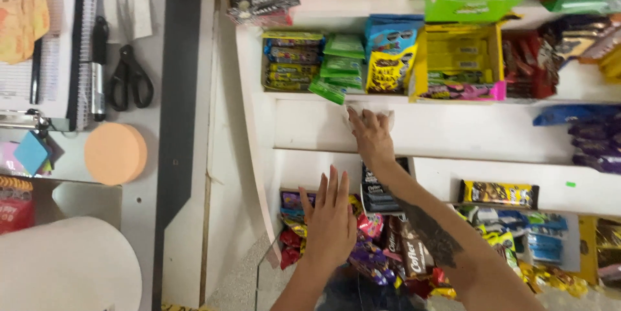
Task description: Organizing and restocking various candy bars and snacks on a retail display shelf
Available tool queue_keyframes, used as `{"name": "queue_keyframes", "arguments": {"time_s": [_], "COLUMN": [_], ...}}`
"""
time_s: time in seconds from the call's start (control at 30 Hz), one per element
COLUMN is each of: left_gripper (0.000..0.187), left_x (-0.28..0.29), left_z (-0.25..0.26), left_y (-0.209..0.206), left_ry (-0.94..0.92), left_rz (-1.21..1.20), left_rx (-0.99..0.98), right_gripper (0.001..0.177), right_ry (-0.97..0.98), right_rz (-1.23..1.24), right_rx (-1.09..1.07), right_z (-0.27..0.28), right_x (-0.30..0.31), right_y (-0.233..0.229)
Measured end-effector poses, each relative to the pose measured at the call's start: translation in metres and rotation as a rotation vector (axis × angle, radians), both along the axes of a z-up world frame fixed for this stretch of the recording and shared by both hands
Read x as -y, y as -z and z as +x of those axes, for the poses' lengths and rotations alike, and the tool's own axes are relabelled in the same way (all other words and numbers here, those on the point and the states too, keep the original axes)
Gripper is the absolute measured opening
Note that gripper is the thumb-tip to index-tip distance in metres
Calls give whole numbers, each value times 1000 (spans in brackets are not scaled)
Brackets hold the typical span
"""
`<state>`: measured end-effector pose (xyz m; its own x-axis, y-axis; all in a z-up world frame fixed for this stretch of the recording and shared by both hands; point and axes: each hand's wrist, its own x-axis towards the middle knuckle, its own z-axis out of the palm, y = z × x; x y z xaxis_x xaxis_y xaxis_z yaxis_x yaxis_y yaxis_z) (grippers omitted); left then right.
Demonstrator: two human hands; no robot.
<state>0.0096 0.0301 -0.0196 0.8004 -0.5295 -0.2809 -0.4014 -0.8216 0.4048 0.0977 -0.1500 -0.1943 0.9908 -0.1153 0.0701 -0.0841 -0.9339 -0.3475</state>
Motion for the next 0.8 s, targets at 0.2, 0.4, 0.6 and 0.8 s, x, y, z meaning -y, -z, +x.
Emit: {"name": "queue_keyframes", "arguments": {"time_s": [0.2, 0.4, 0.6, 0.8], "left_gripper": [62, 63, 57, 48], "left_x": [-42, -75, -80, -91], "left_z": [1, 11, 18, 29], "left_y": [21, 21, 16, -2], "left_ry": [-103, -167, -176, -391], "left_rz": [-47, 36, 35, -258], "left_rx": [-83, -119, 65, -14], "right_gripper": [65, 38, 28, 27], "right_ry": [-312, -372, -432, -238], "right_rz": [149, 284, 436, 773], "right_rx": [145, 93, -240, -688], "right_z": [45, 64, 73, 22], "right_x": [-79, -146, -133, -112], "right_y": [4, 6, -1, -49]}}
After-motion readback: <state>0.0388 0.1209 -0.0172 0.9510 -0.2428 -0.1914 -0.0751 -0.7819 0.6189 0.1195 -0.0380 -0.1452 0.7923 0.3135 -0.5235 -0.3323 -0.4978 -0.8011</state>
